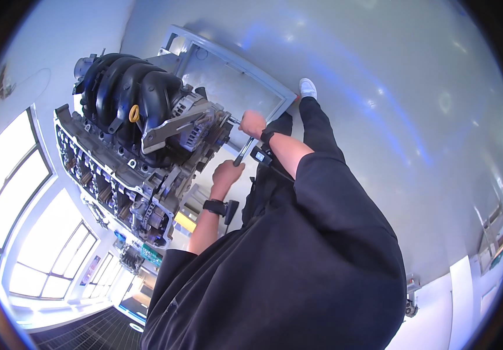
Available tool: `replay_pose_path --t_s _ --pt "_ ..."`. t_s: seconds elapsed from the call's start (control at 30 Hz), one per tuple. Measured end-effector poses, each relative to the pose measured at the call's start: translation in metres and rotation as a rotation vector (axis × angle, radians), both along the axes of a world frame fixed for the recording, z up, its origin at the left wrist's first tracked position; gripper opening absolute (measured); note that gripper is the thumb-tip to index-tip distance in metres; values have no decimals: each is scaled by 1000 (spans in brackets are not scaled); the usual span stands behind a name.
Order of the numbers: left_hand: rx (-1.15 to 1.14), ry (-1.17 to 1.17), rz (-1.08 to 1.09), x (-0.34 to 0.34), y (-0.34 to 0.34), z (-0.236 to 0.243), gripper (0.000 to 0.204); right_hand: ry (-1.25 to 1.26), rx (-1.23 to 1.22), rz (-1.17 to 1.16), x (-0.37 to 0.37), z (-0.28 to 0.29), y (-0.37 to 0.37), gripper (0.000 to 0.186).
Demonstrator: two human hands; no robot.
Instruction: The person uses a socket wrench to loosen and remove bolts from an engine block, then switches to a different socket and continues removing fasteners from the assembly.
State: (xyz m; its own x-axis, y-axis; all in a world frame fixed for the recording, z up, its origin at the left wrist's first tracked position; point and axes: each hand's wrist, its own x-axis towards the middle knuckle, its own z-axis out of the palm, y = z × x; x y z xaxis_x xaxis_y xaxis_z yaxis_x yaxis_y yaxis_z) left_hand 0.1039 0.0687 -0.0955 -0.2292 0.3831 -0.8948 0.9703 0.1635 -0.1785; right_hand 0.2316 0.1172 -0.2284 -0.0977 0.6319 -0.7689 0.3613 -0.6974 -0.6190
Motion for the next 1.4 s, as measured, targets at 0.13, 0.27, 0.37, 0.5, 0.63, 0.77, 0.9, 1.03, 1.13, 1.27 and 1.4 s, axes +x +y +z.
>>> replay_pose_path --t_s 0.13,0.27,0.37,0.5,0.63,0.77,0.9,1.03,1.13,1.27,1.4 --pt "159 0 -96 67 15 46 44 -60 23 28 -2 7 6 23" --pt "158 -79 -152 71 24 43 48 -78 16 34 1 7 5 22" --pt "142 -63 -142 43 20 35 50 -27 28 53 3 4 3 24" --pt "150 -82 -26 -10 8 20 60 -6 44 41 -9 5 -3 24" --pt "87 -270 74 -61 6 -10 61 93 112 135 -10 -22 -5 22" --pt "7 -333 104 -71 8 -25 61 231 107 203 -6 -22 3 21" --pt "-131 -196 -39 -38 12 -21 61 88 170 170 -1 -14 0 20" --pt "-12 -136 7 14 15 9 52 -5 178 211 4 2 6 22" --pt "172 -80 -238 53 29 37 29 -60 194 215 1 12 6 23" --pt "97 -120 -350 71 39 29 25 -72 194 198 1 6 4 24" --pt "62 -62 -303 44 23 4 26 -63 180 193 -2 2 3 24"
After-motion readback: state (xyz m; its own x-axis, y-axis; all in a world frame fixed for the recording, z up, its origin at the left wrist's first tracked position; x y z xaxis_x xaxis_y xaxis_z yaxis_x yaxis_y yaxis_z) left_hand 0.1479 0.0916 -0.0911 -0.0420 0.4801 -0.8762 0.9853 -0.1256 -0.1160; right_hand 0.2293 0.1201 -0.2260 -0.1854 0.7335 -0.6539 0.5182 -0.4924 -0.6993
